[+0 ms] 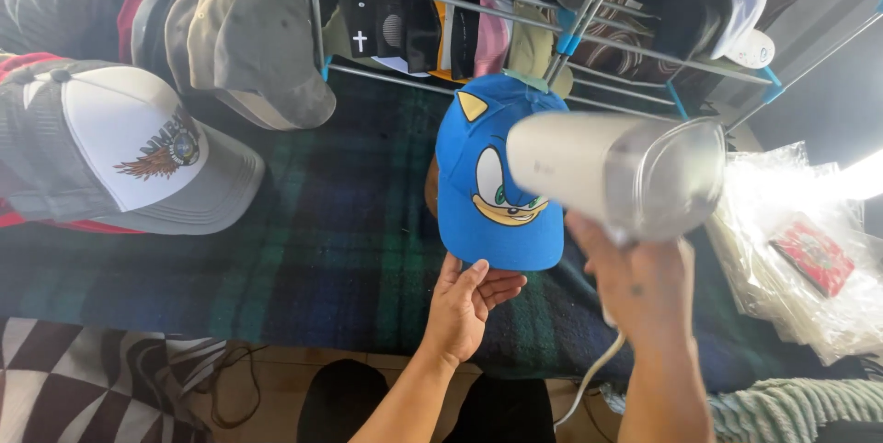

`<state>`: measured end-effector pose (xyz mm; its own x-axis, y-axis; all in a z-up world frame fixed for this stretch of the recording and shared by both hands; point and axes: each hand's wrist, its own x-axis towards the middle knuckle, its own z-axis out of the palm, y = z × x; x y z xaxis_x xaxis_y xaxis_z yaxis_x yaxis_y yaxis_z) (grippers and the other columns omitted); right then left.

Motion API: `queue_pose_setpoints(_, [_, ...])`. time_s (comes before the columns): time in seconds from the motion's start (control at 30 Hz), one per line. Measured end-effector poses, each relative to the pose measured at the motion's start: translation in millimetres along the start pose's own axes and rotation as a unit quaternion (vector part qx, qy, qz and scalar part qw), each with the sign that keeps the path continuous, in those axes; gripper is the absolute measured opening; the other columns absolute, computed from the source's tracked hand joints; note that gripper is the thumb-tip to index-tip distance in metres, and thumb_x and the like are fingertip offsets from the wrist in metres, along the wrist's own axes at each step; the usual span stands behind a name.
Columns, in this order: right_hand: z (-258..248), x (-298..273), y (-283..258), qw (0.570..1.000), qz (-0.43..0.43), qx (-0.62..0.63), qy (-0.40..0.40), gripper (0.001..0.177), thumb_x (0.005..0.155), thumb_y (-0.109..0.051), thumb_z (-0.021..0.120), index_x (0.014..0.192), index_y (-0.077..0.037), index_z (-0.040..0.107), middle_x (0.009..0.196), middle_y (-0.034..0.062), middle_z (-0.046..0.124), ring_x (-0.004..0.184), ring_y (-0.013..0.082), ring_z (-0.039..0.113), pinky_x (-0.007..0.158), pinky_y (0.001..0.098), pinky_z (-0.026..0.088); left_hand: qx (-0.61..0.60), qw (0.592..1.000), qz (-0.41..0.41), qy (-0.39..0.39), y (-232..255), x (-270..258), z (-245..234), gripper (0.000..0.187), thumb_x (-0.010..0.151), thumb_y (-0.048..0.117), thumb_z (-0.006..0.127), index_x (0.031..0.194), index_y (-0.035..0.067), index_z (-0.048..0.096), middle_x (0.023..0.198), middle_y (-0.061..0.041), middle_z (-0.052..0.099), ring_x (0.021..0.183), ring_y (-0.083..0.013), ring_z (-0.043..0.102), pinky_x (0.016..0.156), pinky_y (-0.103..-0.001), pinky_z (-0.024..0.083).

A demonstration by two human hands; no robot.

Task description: Using a hair dryer and a brush to clean and shape a blue Sonic the Hedgehog themed cap before placing it on a hat block.

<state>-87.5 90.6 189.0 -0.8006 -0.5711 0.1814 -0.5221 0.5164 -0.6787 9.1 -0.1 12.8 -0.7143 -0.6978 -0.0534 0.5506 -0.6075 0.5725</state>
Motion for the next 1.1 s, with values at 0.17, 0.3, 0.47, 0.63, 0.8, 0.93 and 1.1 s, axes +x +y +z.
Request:
queue_pose_setpoints(0.17, [27.0, -19.7, 35.6, 0.973, -0.169, -0.148, 0.048, 0.039, 0.09, -0.045, 0.071, 0.115, -0.015, 0.067, 0.095, 0.0075, 0.074, 0.08, 0.0374, 0.069, 0.062, 0.0503, 0.051, 0.005, 1.0, -0.003, 0.003, 3.2, -1.1, 1.7, 0.046, 0.098, 0.025, 0.056, 0.142, 0.011, 0.05, 0.102, -0.026, 0.076, 0.097, -0.0381, 0.076, 0.091, -0.045, 0.062])
queue_pose_setpoints(0.3, [15.4, -7.8, -10.1, 0.958, -0.148, -0.244, -0.014, 0.05, 0.096, -0.057, 0.062, 0.101, -0.007, 0.054, 0.051, 0.0084, 0.056, 0.041, 0.0312, 0.053, 0.047, 0.0445, 0.043, 0.009, 1.0, -0.007, 0.003, 4.4, -2.1, 2.3, 0.047, 0.098, 0.025, 0.055, 0.143, 0.012, 0.049, 0.104, -0.025, 0.076, 0.098, -0.0378, 0.076, 0.093, -0.045, 0.062])
queue_pose_setpoints(0.47, [1.8, 18.9, -83.5, 0.945, -0.138, -0.286, -0.073, 0.09, 0.093, -0.061, 0.06, 0.153, -0.003, 0.025, 0.076, 0.0227, 0.068, 0.063, 0.0444, 0.067, 0.053, 0.0527, 0.052, -0.002, 1.0, -0.006, 0.0, 1.6, -1.5, -0.2, 0.05, 0.098, 0.024, 0.055, 0.145, 0.011, 0.045, 0.104, -0.027, 0.075, 0.098, -0.0382, 0.075, 0.092, -0.044, 0.062])
queue_pose_setpoints(0.63, [-9.7, 57.3, -119.9, 0.952, -0.128, -0.266, -0.088, 0.078, 0.094, -0.066, 0.061, 0.139, -0.004, 0.044, 0.113, 0.0224, 0.067, 0.093, 0.0419, 0.066, 0.073, 0.0543, 0.052, 0.015, 1.0, -0.002, -0.004, 2.9, -1.4, 0.1, 0.051, 0.101, 0.023, 0.051, 0.149, 0.01, 0.042, 0.106, -0.027, 0.075, 0.1, -0.0384, 0.075, 0.094, -0.045, 0.062])
queue_pose_setpoints(0.8, [5.2, 85.2, -92.0, 0.976, -0.197, -0.088, 0.011, 0.067, 0.092, -0.051, 0.074, 0.136, -0.007, 0.051, 0.126, 0.0129, 0.069, 0.095, 0.0332, 0.069, 0.078, 0.0484, 0.055, 0.039, 0.999, -0.005, 0.019, -1.8, -0.3, -3.8, 0.03, 0.102, 0.023, 0.054, 0.123, 0.003, 0.062, 0.085, -0.02, 0.076, 0.088, -0.0365, 0.077, 0.084, -0.045, 0.064])
queue_pose_setpoints(0.93, [7.6, 17.5, -56.2, 0.967, -0.234, 0.064, 0.077, 0.064, 0.087, -0.052, 0.064, 0.139, -0.017, 0.05, 0.127, 0.0067, 0.07, 0.113, 0.0305, 0.067, 0.085, 0.0435, 0.048, 0.155, 0.969, 0.044, 0.187, 22.5, -33.8, 21.3, 0.027, 0.103, 0.023, 0.057, 0.089, 0.001, 0.063, 0.056, -0.009, 0.055, 0.057, -0.0257, 0.068, 0.064, -0.038, 0.061])
queue_pose_setpoints(1.1, [72.3, -33.7, 18.8, 0.957, -0.251, 0.129, 0.064, 0.031, 0.088, -0.041, 0.072, 0.085, -0.012, 0.063, 0.072, 0.0014, 0.063, 0.065, 0.0193, 0.057, 0.059, 0.039, 0.046, 0.131, 0.963, 0.198, -0.132, 50.6, -59.4, 60.2, 0.063, 0.103, 0.023, 0.052, 0.158, 0.006, 0.027, 0.151, -0.017, 0.05, 0.136, -0.0236, 0.051, 0.111, -0.04, 0.048])
